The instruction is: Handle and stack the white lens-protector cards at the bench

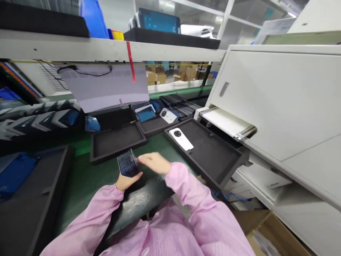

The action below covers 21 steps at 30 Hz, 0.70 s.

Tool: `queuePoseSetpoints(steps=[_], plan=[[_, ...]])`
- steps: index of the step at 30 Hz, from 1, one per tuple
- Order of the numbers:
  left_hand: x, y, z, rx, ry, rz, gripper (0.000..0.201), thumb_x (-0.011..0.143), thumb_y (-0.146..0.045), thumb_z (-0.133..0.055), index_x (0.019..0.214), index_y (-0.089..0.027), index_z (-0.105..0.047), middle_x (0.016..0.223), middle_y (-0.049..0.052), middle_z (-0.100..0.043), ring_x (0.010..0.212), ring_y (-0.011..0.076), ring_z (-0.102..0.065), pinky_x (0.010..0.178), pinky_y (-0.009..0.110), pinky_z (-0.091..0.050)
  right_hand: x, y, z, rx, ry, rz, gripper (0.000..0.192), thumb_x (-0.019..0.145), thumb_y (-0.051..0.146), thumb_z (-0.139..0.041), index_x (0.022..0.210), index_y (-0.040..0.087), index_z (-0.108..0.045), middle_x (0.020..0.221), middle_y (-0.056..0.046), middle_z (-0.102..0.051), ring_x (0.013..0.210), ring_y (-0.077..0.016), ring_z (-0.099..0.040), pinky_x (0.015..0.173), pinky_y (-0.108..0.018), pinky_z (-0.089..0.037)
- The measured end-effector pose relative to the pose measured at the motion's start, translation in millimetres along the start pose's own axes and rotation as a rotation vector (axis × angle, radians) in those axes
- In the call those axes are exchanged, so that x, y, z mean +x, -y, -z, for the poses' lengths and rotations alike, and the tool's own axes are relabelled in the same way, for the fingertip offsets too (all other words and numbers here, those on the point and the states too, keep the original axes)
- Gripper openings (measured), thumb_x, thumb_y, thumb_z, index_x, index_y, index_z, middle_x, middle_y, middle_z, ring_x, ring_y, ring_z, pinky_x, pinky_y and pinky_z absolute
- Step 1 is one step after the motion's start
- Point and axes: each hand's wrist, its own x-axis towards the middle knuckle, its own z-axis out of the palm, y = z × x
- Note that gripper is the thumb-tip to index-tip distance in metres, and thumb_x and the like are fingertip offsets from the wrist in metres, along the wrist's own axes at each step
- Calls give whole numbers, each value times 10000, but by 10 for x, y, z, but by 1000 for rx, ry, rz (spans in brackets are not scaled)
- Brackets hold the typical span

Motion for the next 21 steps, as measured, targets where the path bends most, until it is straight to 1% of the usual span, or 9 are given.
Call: queuePoseSetpoints(steps=[1, 3, 4, 6, 8, 11, 14, 18, 21], plan=[[-6, 23, 18, 21, -4, 1, 724, 592, -394, -802, 1200, -184, -469, 1131, 120, -602, 1162, 307, -567, 1080, 542, -326, 64, -35, 219, -55, -87, -77, 301, 840, 474, -581, 913, 219, -723, 881, -10, -725, 833, -193, -666, 811, -332, -524], [-29, 61, 29, 62, 2, 5, 652, 616, -412, -780, 1166, -202, -499, 1128, 103, -595, 1150, 301, -571, 1081, 526, -340, 175, -158, 722, -235, -435, -393, 303, 735, 456, -700, 918, 216, -704, 931, -15, -722, 940, -194, -655, 896, -314, -493], [-43, 76, 24, 68, 4, 9, 628, 625, -417, -771, 1156, -209, -507, 1107, 94, -600, 1124, 297, -585, 1071, 520, -359, 211, -236, 970, -291, -519, -490, 351, 726, 437, -710, 975, 191, -683, 989, -54, -710, 1022, -217, -630, 942, -339, -467], [-70, 98, -3, 68, 9, 15, 615, 632, -429, -763, 1151, -215, -512, 1029, 78, -619, 1032, 288, -625, 1026, 515, -411, 232, -404, 1377, -356, -573, -629, 466, 620, 363, -801, 995, 129, -655, 1016, -132, -688, 1081, -278, -600, 955, -393, -450], [-89, 113, -38, 64, -6, 17, 631, 639, -446, -756, 1165, -206, -504, 964, 74, -628, 934, 279, -650, 967, 520, -454, 202, -560, 1614, -393, -553, -770, 547, 462, 310, -884, 912, 99, -655, 946, -173, -685, 1009, -329, -622, 871, -425, -484], [-93, 129, -73, 56, -33, 15, 686, 640, -471, -750, 1201, -189, -476, 977, 92, -629, 871, 273, -657, 914, 529, -478, 138, -743, 1715, -408, -471, -914, 539, 375, 344, -911, 793, 122, -653, 787, -144, -689, 823, -316, -660, 732, -417, -508], [-80, 141, -75, 44, -37, 11, 728, 632, -488, -753, 1226, -190, -456, 1022, 103, -622, 936, 281, -650, 944, 528, -458, 130, -851, 1725, -413, -408, -983, 522, 380, 404, -904, 749, 137, -650, 675, -99, -672, 707, -281, -657, 677, -404, -496], [-58, 146, -52, 36, -37, 4, 790, 603, -472, -781, 1248, -174, -435, 1087, 116, -599, 1112, 306, -589, 1059, 538, -350, 202, -920, 1750, -405, -376, -978, 501, 404, 414, -894, 738, 133, -647, 637, -71, -662, 627, -235, -641, 649, -373, -491], [-50, 136, -42, 28, -39, 2, 820, 597, -460, -788, 1267, -167, -416, 1145, 135, -573, 1171, 311, -554, 1077, 533, -324, 238, -956, 1707, -404, -399, -921, 488, 432, 379, -888, 765, 119, -644, 632, -54, -664, 594, -207, -636, 634, -351, -497]])
